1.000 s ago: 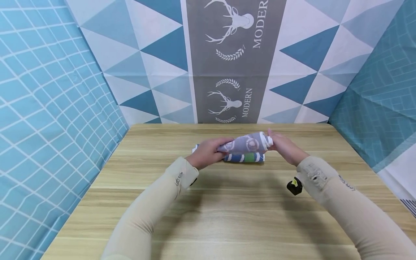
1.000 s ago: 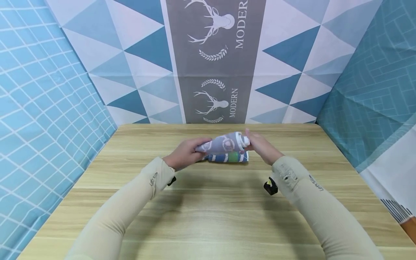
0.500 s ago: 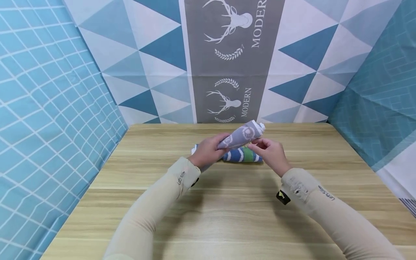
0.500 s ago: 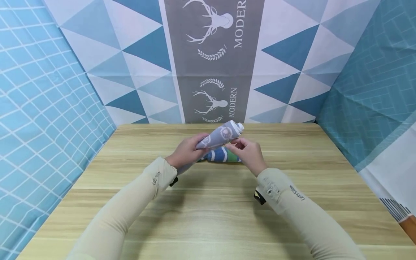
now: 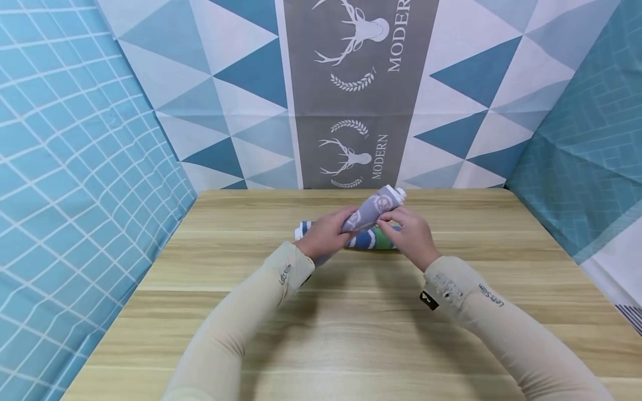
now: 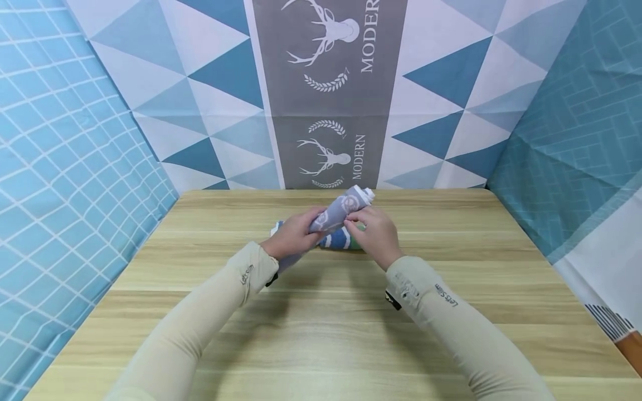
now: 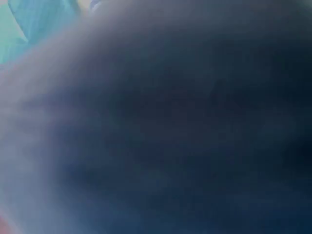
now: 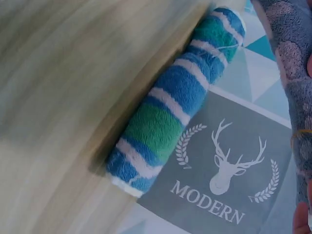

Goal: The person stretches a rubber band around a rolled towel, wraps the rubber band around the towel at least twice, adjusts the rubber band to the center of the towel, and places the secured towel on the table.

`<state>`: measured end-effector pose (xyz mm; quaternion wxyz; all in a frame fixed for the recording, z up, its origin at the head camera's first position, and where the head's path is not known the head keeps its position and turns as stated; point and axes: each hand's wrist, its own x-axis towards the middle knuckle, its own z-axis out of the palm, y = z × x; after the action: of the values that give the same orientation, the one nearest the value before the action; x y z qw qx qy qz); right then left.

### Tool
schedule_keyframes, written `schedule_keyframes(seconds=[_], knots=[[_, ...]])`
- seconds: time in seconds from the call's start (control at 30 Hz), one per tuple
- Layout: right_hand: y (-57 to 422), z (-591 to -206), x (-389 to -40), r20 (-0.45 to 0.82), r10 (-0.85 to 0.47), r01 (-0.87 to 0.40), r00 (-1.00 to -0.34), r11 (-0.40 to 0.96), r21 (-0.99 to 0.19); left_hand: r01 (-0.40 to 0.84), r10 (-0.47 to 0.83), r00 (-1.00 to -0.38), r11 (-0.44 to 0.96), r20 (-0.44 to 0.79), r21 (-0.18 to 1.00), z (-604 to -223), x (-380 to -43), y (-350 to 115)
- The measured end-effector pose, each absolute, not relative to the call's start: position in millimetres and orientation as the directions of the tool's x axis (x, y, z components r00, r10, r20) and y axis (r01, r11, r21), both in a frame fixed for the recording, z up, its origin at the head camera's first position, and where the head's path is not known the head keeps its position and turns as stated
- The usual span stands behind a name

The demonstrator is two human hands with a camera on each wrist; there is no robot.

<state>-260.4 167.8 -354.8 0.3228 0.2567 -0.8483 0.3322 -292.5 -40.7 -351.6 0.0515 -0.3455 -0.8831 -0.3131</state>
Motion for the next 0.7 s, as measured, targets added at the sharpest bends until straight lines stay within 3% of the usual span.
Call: schedule_keyframes(seconds=[0.23, 0.43, 0.57, 0.7], knots=[[177.3, -350.1, -266.2, 0.745, -0.491, -0.702, -0.451, 0.711, 0.043, 0.63, 0.583, -0.769, 0.621, 0.263, 0.467, -345.1, -293.3, -41.8], [177.0, -343.8, -264.5, 0.7, -0.566, -0.696, -0.436, 0.705, 0.136, 0.653, 0.627, -0.747, 0.626, 0.223, 0.426, -345.0, -290.6, -39.7], [177.9, -344.9, -264.8, 0.668, -0.646, -0.73, -0.369, 0.646, 0.221, 0.67, 0.648, -0.732, 0.632, 0.208, 0.39, -345.4, -289.9, -38.2], [178.4, -348.1, -263.9, 0.654, -0.68, -0.816, -0.33, 0.555, 0.165, 0.67, 0.654, -0.731, 0.63, 0.198, 0.392, -345.2, -290.6, -37.1]])
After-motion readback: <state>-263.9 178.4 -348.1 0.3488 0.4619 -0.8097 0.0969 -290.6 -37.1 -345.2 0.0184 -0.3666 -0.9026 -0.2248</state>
